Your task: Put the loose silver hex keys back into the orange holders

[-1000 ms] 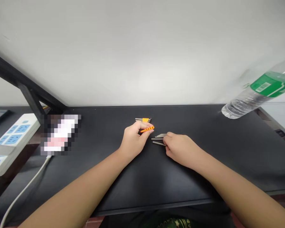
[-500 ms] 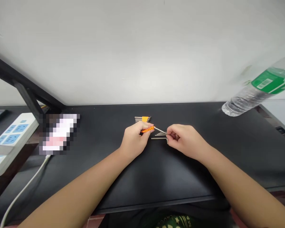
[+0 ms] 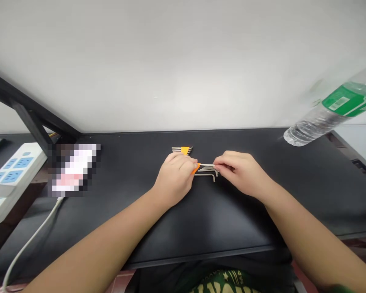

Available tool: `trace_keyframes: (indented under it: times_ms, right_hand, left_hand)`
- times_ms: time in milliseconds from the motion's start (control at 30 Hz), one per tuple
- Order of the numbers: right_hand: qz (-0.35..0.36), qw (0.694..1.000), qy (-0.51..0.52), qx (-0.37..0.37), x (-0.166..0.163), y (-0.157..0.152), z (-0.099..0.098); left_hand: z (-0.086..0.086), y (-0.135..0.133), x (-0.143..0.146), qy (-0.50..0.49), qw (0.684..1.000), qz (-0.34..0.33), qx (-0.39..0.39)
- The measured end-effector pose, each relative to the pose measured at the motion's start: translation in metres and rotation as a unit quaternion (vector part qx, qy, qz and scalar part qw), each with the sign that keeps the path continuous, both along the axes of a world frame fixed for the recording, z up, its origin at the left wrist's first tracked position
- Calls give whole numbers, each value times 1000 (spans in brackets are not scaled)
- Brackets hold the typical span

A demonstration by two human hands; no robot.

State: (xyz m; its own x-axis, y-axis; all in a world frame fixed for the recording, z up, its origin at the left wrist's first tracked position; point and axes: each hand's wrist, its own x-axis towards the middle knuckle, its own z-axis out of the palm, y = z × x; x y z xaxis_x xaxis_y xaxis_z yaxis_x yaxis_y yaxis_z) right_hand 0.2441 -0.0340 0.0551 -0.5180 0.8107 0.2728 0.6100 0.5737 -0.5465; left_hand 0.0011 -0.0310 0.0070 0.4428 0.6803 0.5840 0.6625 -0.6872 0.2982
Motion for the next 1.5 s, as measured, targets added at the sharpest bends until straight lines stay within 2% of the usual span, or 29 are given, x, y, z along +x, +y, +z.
trace_keyframes:
  times_ms: [167, 367, 533, 700, 767, 900, 967, 1100, 1200, 1300, 1367, 1500]
  right_hand:
    - [29, 999, -8, 18, -9, -4, -9]
    - [63, 997, 25, 30, -12, -4, -16]
    - [32, 997, 64, -7, -11, -4, -13]
    - [-8, 990, 113, -84, -14, -4, -18]
    - [-11, 985, 127, -112, -16, -5, -21]
    - [-21, 980, 158, -117, -19, -5, -26]
    - [-23, 977, 175, -120, -21, -5, -27]
    - [-30, 981, 158, -112, -25, -5, -28]
    - [-33, 988, 117, -95, -28, -5, -27]
    - [-18, 997, 41, -66, -25, -6, -24]
    - [0, 998, -50, -25, -21, -6, -21]
    - [27, 970, -238, 32, -18, -5, -19]
  left_hand:
    - [0, -8, 7, -33, 998, -18, -56]
    - [9, -6, 4, -115, 974, -25, -193]
    - [9, -3, 4, -229, 926, -15, -298]
    - [7, -6, 9, -318, 873, -60, -364]
    - [6, -6, 8, -302, 883, -62, -354]
    - [7, -6, 4, -164, 950, -20, -266]
    - [7, -6, 2, -100, 970, -4, -221]
    - [6, -5, 2, -18, 992, 36, -120]
    - [6, -4, 3, 39, 996, 57, -58]
    - [7, -2, 2, 58, 996, 67, -29]
    - [6, 0, 0, 44, 996, 74, -25]
    - [3, 4, -2, -3, 997, 77, -32]
